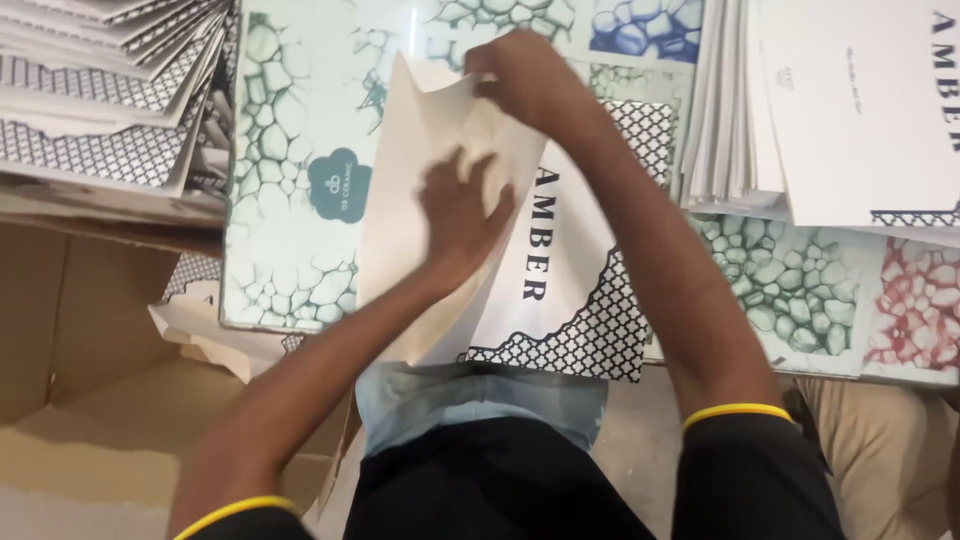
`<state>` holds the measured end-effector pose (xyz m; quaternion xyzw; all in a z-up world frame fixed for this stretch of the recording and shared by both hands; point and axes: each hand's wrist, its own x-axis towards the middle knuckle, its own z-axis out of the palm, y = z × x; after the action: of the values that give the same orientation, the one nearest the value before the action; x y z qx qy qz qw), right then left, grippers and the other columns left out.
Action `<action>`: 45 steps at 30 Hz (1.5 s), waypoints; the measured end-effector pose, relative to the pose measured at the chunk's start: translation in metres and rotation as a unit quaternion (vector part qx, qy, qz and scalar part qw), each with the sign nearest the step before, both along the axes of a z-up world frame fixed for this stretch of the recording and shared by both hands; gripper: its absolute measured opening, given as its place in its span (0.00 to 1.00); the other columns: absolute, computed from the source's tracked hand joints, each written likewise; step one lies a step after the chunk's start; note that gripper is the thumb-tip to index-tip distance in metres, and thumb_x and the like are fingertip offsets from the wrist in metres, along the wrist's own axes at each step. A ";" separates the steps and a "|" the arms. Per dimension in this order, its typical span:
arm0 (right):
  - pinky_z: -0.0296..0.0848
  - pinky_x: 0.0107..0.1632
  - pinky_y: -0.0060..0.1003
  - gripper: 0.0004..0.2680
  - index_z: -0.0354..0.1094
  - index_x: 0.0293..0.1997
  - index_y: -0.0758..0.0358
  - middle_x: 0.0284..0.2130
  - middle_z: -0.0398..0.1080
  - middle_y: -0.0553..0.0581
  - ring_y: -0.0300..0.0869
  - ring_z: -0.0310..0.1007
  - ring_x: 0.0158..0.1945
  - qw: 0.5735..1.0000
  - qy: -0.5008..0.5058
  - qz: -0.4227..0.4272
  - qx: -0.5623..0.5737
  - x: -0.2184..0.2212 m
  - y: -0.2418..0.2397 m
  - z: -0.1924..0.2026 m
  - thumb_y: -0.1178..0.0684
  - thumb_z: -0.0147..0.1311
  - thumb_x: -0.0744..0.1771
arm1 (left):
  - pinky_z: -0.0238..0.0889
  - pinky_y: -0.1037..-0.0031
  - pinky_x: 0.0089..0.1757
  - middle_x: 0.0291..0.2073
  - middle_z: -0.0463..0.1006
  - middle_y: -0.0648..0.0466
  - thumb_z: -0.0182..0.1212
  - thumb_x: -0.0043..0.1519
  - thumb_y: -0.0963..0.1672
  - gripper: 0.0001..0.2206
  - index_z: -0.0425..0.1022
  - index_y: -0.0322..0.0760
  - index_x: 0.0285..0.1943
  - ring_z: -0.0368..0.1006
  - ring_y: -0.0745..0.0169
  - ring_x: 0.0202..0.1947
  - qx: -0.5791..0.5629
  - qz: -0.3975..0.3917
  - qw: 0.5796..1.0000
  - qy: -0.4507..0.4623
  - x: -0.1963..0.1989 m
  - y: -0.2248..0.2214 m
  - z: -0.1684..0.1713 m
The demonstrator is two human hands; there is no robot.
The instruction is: Fold and crease printed paper materials to form paper bags in a manufacturing setting.
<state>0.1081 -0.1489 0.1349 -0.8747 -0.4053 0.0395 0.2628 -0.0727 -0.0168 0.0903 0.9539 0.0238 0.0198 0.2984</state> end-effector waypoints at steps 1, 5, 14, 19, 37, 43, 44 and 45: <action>0.73 0.45 0.48 0.05 0.77 0.42 0.65 0.33 0.77 0.65 0.58 0.77 0.40 0.999 0.012 0.008 0.048 0.002 -0.007 -0.006 0.59 0.67 0.65 | 0.46 0.41 0.61 0.71 0.58 0.37 0.66 0.62 0.53 0.31 0.64 0.42 0.72 0.54 0.28 0.68 0.059 -0.029 0.997 -0.049 -0.010 0.020 0.025; 0.76 0.46 0.44 0.07 0.77 0.46 0.64 0.38 0.79 0.63 0.52 0.80 0.40 0.987 0.138 -0.047 0.063 -0.018 -0.029 0.016 0.58 0.64 0.66 | 0.50 0.42 0.57 0.66 0.60 0.36 0.75 0.53 0.50 0.41 0.61 0.36 0.74 0.56 0.32 0.64 0.043 0.025 0.999 -0.010 -0.052 0.098 0.064; 0.75 0.52 0.42 0.09 0.74 0.52 0.65 0.48 0.79 0.58 0.48 0.79 0.51 0.968 0.244 0.056 0.036 -0.079 -0.027 0.031 0.58 0.60 0.67 | 0.69 0.62 0.49 0.46 0.83 0.44 0.64 0.57 0.50 0.35 0.57 0.48 0.75 0.79 0.51 0.46 -0.107 -0.189 0.877 0.428 -0.045 0.202 0.102; 0.78 0.52 0.39 0.07 0.74 0.49 0.61 0.48 0.79 0.53 0.42 0.81 0.52 0.947 0.316 0.055 -0.012 -0.082 -0.026 0.032 0.59 0.58 0.67 | 0.70 0.66 0.50 0.48 0.79 0.52 0.58 0.68 0.52 0.24 0.66 0.41 0.70 0.75 0.61 0.47 -0.236 -0.232 0.914 0.236 0.111 0.185 0.069; 0.78 0.50 0.40 0.09 0.76 0.45 0.63 0.42 0.79 0.55 0.46 0.81 0.48 0.948 0.313 0.044 0.042 -0.083 -0.083 0.019 0.66 0.59 0.63 | 0.24 0.37 0.65 0.76 0.39 0.35 0.78 0.35 0.56 0.55 0.56 0.38 0.74 0.28 0.28 0.75 0.077 -0.574 0.803 0.141 0.149 -0.008 -0.056; 0.77 0.50 0.44 0.10 0.78 0.46 0.62 0.42 0.79 0.58 0.50 0.80 0.46 0.972 0.231 -0.003 -0.031 -0.096 -0.095 0.035 0.64 0.59 0.63 | 0.32 0.36 0.63 0.68 0.51 0.32 0.80 0.30 0.56 0.45 0.68 0.37 0.57 0.39 0.29 0.72 0.074 -0.582 0.802 0.110 0.146 -0.024 -0.026; 0.77 0.50 0.44 0.10 0.78 0.46 0.62 0.42 0.79 0.58 0.50 0.80 0.46 0.972 0.233 -0.007 -0.031 -0.093 -0.095 0.037 0.64 0.59 0.63 | 0.32 0.36 0.63 0.68 0.51 0.32 0.80 0.30 0.56 0.45 0.68 0.37 0.57 0.39 0.29 0.72 0.072 -0.586 0.800 0.110 0.147 -0.025 -0.025; 0.77 0.49 0.45 0.10 0.78 0.47 0.62 0.43 0.79 0.58 0.50 0.80 0.45 0.971 0.235 0.002 -0.039 -0.093 -0.097 0.039 0.64 0.60 0.63 | 0.33 0.35 0.63 0.66 0.54 0.33 0.79 0.32 0.55 0.43 0.69 0.37 0.58 0.42 0.29 0.72 0.080 -0.583 0.800 0.113 0.146 -0.028 -0.025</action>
<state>0.0149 -0.2462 0.1744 -0.8498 -0.3322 0.2597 0.3163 0.0733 -0.0452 0.0654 0.8037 -0.5051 -0.2641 0.1710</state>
